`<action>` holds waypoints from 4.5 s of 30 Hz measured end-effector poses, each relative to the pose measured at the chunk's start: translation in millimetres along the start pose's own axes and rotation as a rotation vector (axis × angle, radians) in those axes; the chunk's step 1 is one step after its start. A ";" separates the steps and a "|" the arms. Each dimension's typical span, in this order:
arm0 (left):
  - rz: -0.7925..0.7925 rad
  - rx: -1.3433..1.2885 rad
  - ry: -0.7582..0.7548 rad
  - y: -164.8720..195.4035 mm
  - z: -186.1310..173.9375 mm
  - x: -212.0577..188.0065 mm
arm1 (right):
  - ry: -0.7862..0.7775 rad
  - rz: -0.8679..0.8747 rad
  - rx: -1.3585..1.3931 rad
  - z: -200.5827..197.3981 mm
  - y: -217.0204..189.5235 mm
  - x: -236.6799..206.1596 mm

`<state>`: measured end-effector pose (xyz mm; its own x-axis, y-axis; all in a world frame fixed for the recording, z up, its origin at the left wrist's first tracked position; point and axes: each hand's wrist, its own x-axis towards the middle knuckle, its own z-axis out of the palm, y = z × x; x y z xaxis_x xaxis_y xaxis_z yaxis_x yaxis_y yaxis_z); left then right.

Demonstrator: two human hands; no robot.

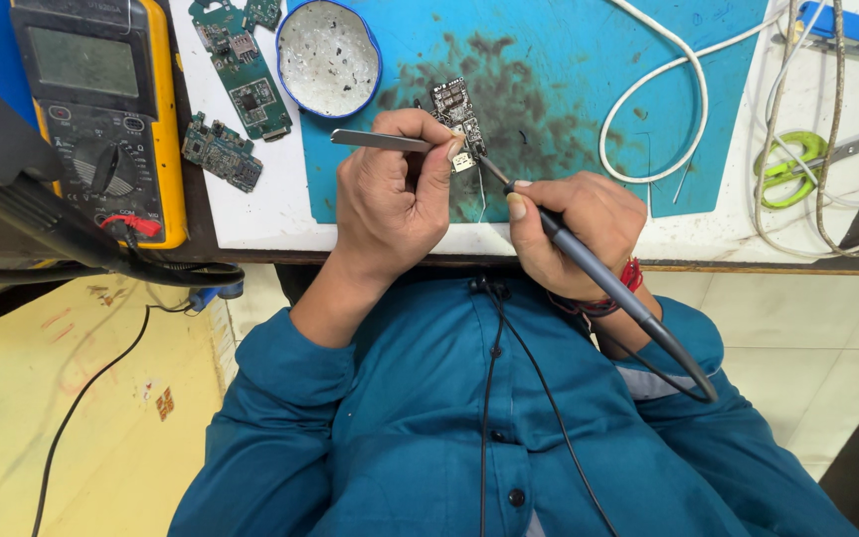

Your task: The person solders a small circuit board on a workbench, holding the board with tweezers in one hand while applying a soldering iron with the other. They reposition the board and continue soldering different points on it throughout the episode.

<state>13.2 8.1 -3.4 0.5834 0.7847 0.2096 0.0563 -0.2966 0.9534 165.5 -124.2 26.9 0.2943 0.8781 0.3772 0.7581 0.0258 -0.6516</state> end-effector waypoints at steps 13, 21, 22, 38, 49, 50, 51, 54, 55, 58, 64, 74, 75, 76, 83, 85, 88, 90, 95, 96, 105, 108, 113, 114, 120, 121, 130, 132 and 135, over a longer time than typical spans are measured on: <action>-0.008 0.005 0.002 0.3 -0.2 0.2 | 0.001 -0.008 0.000 0.4 0.5 -0.3; -0.005 -0.005 0.001 0.3 0.1 0.5 | 0.001 -0.008 0.002 0.5 0.1 0.3; -0.006 -0.008 0.001 0.0 -0.8 0.7 | 0.002 -0.004 0.000 1.1 -0.4 0.6; -0.003 -0.017 0.000 1.4 -1.5 0.3 | 0.051 0.011 0.013 1.4 2.6 -4.3; 0.016 -0.006 -0.015 1.1 -0.7 0.9 | 0.002 0.004 0.027 0.9 1.0 -0.3; 0.016 -0.003 -0.014 0.8 -1.6 0.9 | 0.000 0.007 0.028 1.6 0.6 0.0; 0.016 -0.001 -0.013 1.0 -0.8 0.7 | -0.001 0.006 0.027 0.9 1.0 0.0; 0.006 -0.003 -0.017 0.8 -1.5 0.6 | -0.001 0.006 0.024 1.3 0.7 0.2; 0.000 -0.005 -0.018 1.0 -0.7 0.3 | -0.002 0.008 0.025 0.4 1.0 0.0; 0.007 -0.004 -0.015 0.5 -1.5 0.5 | -0.006 0.005 0.021 1.2 0.9 -0.1; 0.004 -0.004 -0.013 0.8 -0.4 0.3 | 0.001 0.008 0.020 1.1 1.6 -1.1; 0.007 -0.009 -0.013 0.8 -0.9 0.2 | 0.002 0.001 0.018 1.9 2.2 -1.4; 0.002 -0.011 -0.012 1.1 0.2 0.2 | 0.007 0.002 0.016 1.4 2.7 -1.4; -0.004 -0.012 -0.010 1.2 0.1 0.1 | 0.010 0.003 0.016 1.5 2.5 -1.3; 0.007 0.004 -0.012 1.5 -0.6 0.6 | 0.012 0.011 0.015 1.5 1.5 -1.0; 0.010 0.006 -0.010 1.7 -0.6 0.6 | 0.005 0.004 0.014 1.3 1.3 -0.7; 0.010 0.001 -0.012 1.8 -0.9 0.7 | 0.008 0.006 0.014 1.1 1.2 -0.2; 0.013 0.004 -0.013 1.6 -1.8 1.0 | 0.008 0.005 0.015 2.1 1.1 -0.1; 0.008 0.000 -0.015 1.6 -0.9 1.3 | 0.014 0.012 0.013 1.7 1.4 -0.7; 0.008 0.004 -0.015 1.7 -1.2 1.2 | 0.009 0.006 0.010 1.5 1.3 -0.6; 0.011 -0.005 -0.017 1.9 -1.1 1.1 | 0.007 0.008 0.021 1.3 1.7 -0.7; 0.005 0.000 -0.019 1.7 -1.2 1.0 | 0.009 0.012 0.022 1.4 1.3 -0.8; 0.014 -0.007 -0.019 1.1 -0.7 1.0 | 0.015 0.004 0.016 1.4 1.5 -0.2; 0.016 -0.003 -0.019 0.7 -1.6 1.0 | 0.011 0.004 0.016 1.9 1.0 0.0; 0.011 -0.002 -0.023 0.5 -0.7 0.7 | 0.009 0.007 0.014 0.8 1.1 -0.7; 0.011 0.001 -0.020 0.5 -0.8 0.6 | 0.014 0.010 0.014 1.1 1.3 -1.1; 0.003 -0.003 -0.022 0.7 -1.7 0.7 | 0.017 -0.001 0.004 2.2 2.4 -2.1; 0.015 -0.002 -0.019 1.0 -0.8 0.6 | 0.018 -0.004 0.003 1.4 2.8 -2.0; 0.013 0.003 -0.016 1.2 -0.8 0.6 | 0.017 0.000 0.006 1.3 2.6 -2.0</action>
<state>13.0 8.6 -1.9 0.5968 0.7720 0.2188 0.0507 -0.3085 0.9499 166.1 -125.2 23.5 0.3042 0.8698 0.3885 0.7549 0.0287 -0.6553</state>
